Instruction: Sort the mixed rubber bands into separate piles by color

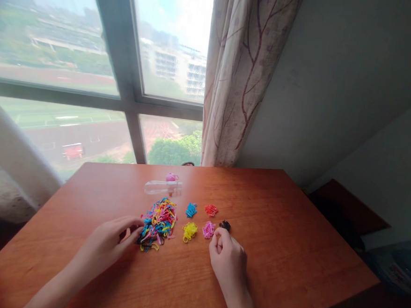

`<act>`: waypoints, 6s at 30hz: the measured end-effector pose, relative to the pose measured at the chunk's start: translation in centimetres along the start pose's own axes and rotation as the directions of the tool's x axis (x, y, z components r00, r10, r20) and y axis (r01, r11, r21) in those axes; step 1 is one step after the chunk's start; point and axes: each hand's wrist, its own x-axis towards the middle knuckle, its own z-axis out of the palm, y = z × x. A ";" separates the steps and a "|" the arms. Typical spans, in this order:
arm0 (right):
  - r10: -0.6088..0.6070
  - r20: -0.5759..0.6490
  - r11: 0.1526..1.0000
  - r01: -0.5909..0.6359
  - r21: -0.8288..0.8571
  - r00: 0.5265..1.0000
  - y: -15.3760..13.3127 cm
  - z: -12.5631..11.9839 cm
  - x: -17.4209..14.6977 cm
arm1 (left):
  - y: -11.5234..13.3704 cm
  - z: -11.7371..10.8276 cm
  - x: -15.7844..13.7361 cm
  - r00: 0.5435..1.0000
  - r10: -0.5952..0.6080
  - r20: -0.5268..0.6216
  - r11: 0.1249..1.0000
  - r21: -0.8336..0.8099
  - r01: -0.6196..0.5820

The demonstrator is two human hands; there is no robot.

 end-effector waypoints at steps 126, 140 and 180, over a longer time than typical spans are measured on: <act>-0.191 0.285 0.941 0.093 0.326 0.939 -8.7 2.1 -1.9 | -0.1 1.4 -0.1 0.998 0.003 0.069 0.972 0.235 -0.019; -0.185 0.302 0.938 0.077 0.337 0.935 -8.6 2.2 -2.1 | -0.2 0.7 -0.1 0.994 0.081 -0.078 0.989 0.128 -0.070; -0.192 0.317 0.935 0.074 0.348 0.929 -8.7 2.3 -1.9 | 3.9 1.8 8.7 0.968 0.249 -0.033 0.966 0.078 -0.246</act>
